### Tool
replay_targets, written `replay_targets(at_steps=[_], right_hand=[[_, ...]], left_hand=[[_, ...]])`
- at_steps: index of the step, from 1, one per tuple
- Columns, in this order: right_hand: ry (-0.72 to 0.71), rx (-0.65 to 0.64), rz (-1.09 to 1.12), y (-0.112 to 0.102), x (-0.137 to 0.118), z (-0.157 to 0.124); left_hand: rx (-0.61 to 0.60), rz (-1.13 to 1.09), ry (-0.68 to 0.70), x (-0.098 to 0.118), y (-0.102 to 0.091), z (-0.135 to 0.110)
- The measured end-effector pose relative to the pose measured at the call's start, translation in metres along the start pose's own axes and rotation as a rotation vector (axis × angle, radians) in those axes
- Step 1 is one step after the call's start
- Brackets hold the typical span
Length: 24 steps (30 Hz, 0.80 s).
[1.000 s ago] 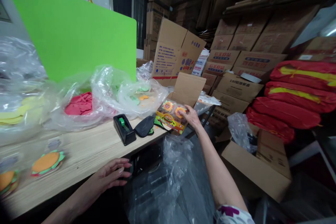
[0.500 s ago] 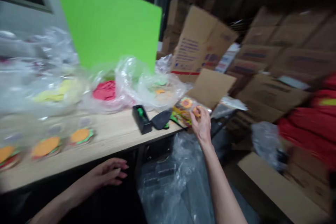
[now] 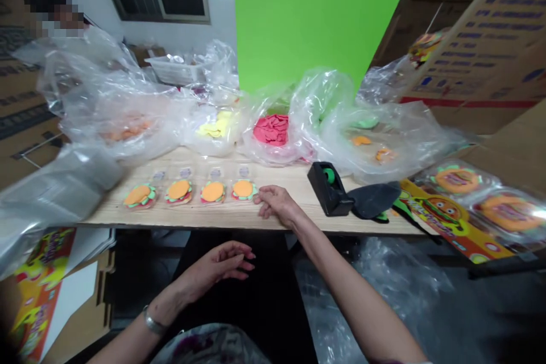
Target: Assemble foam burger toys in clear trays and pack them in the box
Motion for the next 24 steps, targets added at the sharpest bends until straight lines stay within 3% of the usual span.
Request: replay_targets(at_steps=[5, 9, 17, 20, 24], right_hand=[[0.043, -0.028, 0.094, 0.008, 0.001, 0.003], [0.06, -0.038, 0.103, 0.005, 0.0, -0.012], [0.097, 0.005, -0.007, -0.016, 0.02, -0.078], [0.082, 0.05, -0.028, -0.015, 0.031, -0.099], [0.036, 0.155, -0.141, -0.009, 0.044, -0.12]], left_hand=[[0.029, -0.111, -0.003, 0.001, -0.013, -0.004], [0.034, -0.298, -0.006, -0.002, -0.011, 0.0], [-0.04, -0.857, -0.037, -0.004, 0.027, 0.029], [-0.075, -0.923, -0.001, -0.004, 0.039, 0.034], [-0.003, -0.891, -0.01, -0.008, 0.045, 0.033]])
Point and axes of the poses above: each hand's wrist, its own z-axis towards the middle knuckle, its own y-axis out of the palm, x = y × z, the point moved 3 cm from there along z, towards the middle knuckle, and after that the axes turned 5 degrees about y, right-handed, at the moved point
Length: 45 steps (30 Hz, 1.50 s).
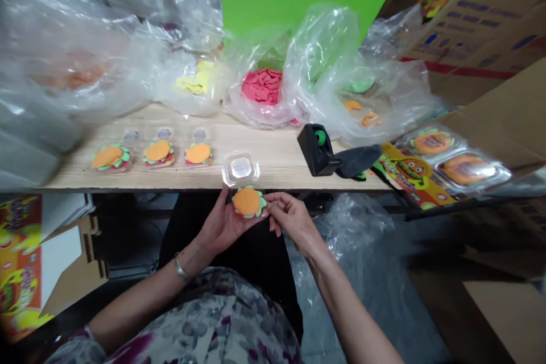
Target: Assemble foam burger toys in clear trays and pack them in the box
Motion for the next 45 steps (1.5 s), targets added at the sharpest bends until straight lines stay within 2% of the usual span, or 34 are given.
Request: replay_targets(at_steps=[5, 9, 12, 15, 19, 26, 31, 36, 41, 45], right_hand=[[-0.222, 0.364, -0.247, -0.002, 0.009, -0.015], [-0.42, 0.506, -0.475, 0.0, 0.01, -0.022], [-0.502, 0.546, -0.554, 0.002, 0.009, -0.026], [-0.528, 0.531, -0.538, 0.003, 0.01, -0.028], [-0.501, 0.517, -0.566, 0.004, 0.012, -0.028], [-0.436, 0.628, -0.759, 0.006, 0.011, -0.032], [-0.403, 0.638, -0.586, 0.002, 0.016, -0.027], [-0.465, 0.623, -0.55, 0.003, 0.013, -0.028], [-0.322, 0.377, -0.087, -0.017, 0.013, -0.017], [-0.256, 0.323, 0.071, -0.037, 0.004, 0.006]], left_hand=[[0.064, 0.074, 0.038, -0.007, 0.0, -0.005], [0.082, 0.098, 0.033, -0.013, 0.003, -0.005], [0.101, 0.11, 0.036, -0.016, 0.007, -0.004], [0.093, 0.125, 0.033, -0.017, 0.01, -0.004], [0.094, 0.15, 0.025, -0.02, 0.011, -0.003], [0.041, 0.196, 0.019, -0.026, 0.01, 0.001], [0.056, 0.237, 0.036, -0.023, 0.01, 0.005], [0.061, 0.268, 0.043, -0.022, 0.017, 0.008], [0.03, 0.259, -0.043, -0.014, 0.024, 0.01], [-0.049, 0.249, -0.174, -0.011, 0.024, 0.011]])
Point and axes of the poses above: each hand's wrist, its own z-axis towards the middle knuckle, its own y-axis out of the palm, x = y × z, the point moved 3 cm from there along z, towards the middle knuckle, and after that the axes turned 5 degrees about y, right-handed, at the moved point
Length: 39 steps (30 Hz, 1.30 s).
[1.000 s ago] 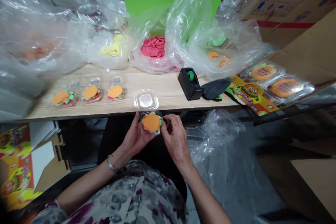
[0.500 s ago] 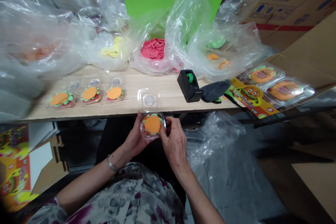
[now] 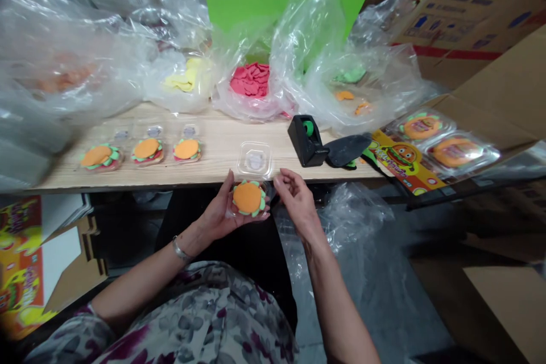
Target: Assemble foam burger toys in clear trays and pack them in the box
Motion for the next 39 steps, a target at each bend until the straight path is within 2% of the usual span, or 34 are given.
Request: replay_targets(at_steps=[4, 7, 11, 18, 21, 27, 33, 39], right_hand=[[0.016, -0.149, 0.029, 0.006, -0.005, 0.026], [-0.096, -0.184, 0.016, 0.011, -0.008, 0.032], [-0.254, -0.215, -0.051, 0.008, -0.008, 0.023], [-0.379, -0.444, -0.242, 0.002, -0.01, -0.001], [-0.444, -0.432, -0.294, 0.005, -0.009, -0.009], [-0.577, -0.323, -0.452, 0.008, -0.007, -0.014], [-0.724, -0.45, -0.51, 0.005, -0.012, -0.014], [-0.763, -0.472, -0.61, 0.0, -0.008, -0.027]], left_hand=[[-0.043, 0.006, -0.077, -0.004, 0.001, 0.002], [0.003, -0.001, -0.102, -0.004, 0.001, 0.003], [0.038, -0.024, -0.099, -0.001, 0.0, 0.003], [0.03, -0.03, -0.073, 0.0, -0.005, 0.005], [0.026, -0.049, -0.045, -0.001, -0.004, 0.007], [0.022, -0.051, -0.006, -0.001, 0.001, 0.008], [-0.06, -0.032, -0.031, 0.007, 0.004, 0.009], [-0.098, 0.075, -0.008, 0.009, 0.0, 0.006]])
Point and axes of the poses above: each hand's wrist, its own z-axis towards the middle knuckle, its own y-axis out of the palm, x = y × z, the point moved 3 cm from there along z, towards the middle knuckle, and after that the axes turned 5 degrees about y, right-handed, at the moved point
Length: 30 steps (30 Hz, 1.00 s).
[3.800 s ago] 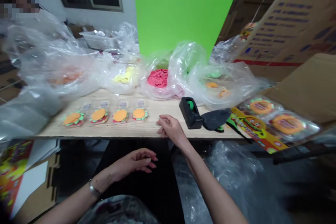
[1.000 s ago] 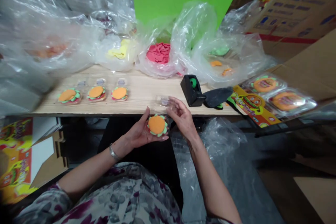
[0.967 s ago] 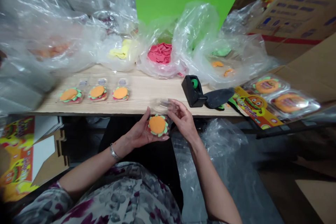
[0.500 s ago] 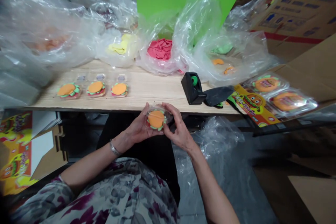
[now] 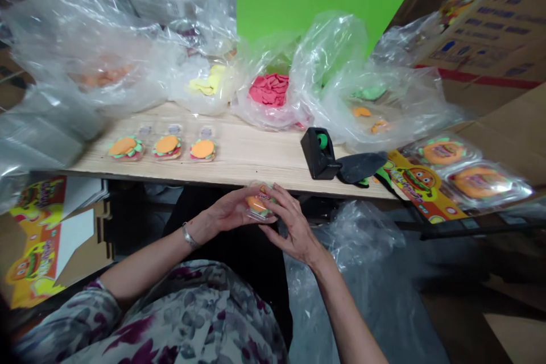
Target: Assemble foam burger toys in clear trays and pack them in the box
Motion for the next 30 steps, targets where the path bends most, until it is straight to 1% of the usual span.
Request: replay_targets(at_steps=[2, 3, 6, 7, 9, 10, 12, 14, 17, 19, 21, 23, 26, 30], right_hand=[[0.061, -0.047, 0.01, -0.004, -0.002, -0.006], [0.127, -0.04, 0.038, -0.006, -0.002, -0.009], [0.43, 0.026, 0.167, -0.006, 0.006, -0.019], [0.531, 0.026, 0.209, -0.001, 0.011, -0.023], [0.707, -0.034, 0.307, 0.015, 0.02, -0.033], [0.781, -0.063, 0.373, 0.024, 0.024, -0.039], [0.891, -0.102, 0.535, 0.04, 0.03, -0.053], [0.942, -0.122, 0.67, 0.05, 0.031, -0.066], [0.984, -0.105, 0.72, 0.052, 0.03, -0.08], [1.015, -0.08, 0.723, 0.051, 0.029, -0.086], [1.03, -0.068, 0.742, 0.052, 0.027, -0.09], [1.039, -0.068, 0.746, 0.054, 0.023, -0.092], [1.028, -0.061, 0.688, 0.054, 0.016, -0.091], [0.99, -0.1, 0.584, 0.055, 0.005, -0.09]], left_hand=[[-0.009, 0.129, -0.022, -0.005, -0.006, -0.002], [-0.015, 0.205, -0.047, -0.009, -0.009, -0.003], [-0.065, 0.416, -0.145, -0.029, -0.022, -0.002], [-0.103, 0.476, -0.176, -0.038, -0.026, -0.001], [-0.177, 0.598, -0.227, -0.056, -0.036, -0.002], [-0.18, 0.664, -0.236, -0.064, -0.041, -0.003], [-0.114, 0.808, -0.222, -0.075, -0.053, -0.008], [-0.028, 0.961, -0.15, -0.08, -0.061, -0.017], [0.035, 1.157, 0.011, -0.08, -0.062, -0.032], [0.089, 1.217, 0.1, -0.076, -0.06, -0.04], [0.111, 1.24, 0.147, -0.072, -0.06, -0.046], [0.097, 1.246, 0.146, -0.07, -0.06, -0.048], [0.086, 1.232, 0.08, -0.07, -0.061, -0.048], [-0.005, 1.286, 0.04, -0.071, -0.055, -0.047]])
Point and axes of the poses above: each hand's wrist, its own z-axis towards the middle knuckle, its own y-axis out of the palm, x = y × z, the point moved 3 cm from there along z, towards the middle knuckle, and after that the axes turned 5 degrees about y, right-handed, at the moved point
